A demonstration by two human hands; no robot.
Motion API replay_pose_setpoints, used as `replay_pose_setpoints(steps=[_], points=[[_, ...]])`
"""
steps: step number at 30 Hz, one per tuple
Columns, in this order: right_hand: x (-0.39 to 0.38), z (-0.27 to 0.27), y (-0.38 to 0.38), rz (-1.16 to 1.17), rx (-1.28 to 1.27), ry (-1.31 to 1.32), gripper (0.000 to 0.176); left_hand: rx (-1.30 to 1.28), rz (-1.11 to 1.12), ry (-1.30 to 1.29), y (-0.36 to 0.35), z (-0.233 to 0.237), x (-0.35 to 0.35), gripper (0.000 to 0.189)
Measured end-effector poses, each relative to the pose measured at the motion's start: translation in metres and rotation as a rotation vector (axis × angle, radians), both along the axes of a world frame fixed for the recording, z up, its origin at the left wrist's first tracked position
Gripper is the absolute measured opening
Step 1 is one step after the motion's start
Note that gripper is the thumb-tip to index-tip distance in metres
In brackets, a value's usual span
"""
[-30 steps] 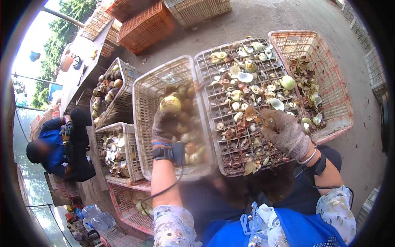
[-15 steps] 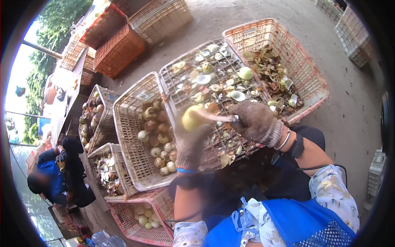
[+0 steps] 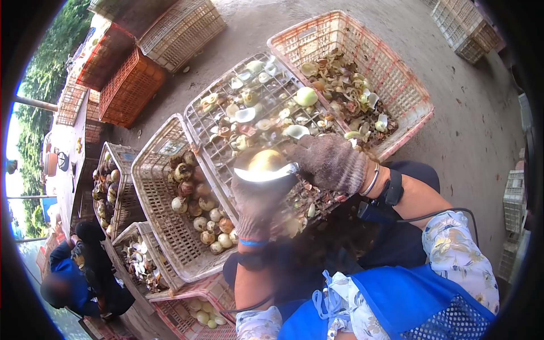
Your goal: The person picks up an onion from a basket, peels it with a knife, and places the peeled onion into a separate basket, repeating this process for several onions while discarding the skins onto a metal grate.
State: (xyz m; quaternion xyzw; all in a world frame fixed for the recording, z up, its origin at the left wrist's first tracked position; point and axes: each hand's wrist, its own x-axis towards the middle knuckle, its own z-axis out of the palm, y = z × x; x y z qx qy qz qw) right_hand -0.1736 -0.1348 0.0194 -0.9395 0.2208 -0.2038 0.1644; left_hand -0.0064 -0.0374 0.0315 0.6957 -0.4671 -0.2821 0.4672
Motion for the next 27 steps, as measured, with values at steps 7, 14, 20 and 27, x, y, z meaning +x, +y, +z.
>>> replay_pose_setpoints(steps=[7,14,20,27], points=[[-0.037,-0.031,-0.052,-0.508,0.637,-0.105,0.074,-0.146,0.027,0.599,0.018,0.024,-0.004,0.070],[0.008,-0.004,0.024,0.057,1.279,-0.783,0.031,-0.209,-0.259,0.117,0.015,-0.003,-0.008,0.097],[0.010,0.021,0.021,0.054,1.242,-0.769,0.030,0.047,-0.171,0.391,0.012,0.007,-0.003,0.083],[-0.005,0.015,0.008,-0.125,0.224,-0.126,0.020,-0.029,0.050,0.624,0.016,0.020,0.001,0.075]])
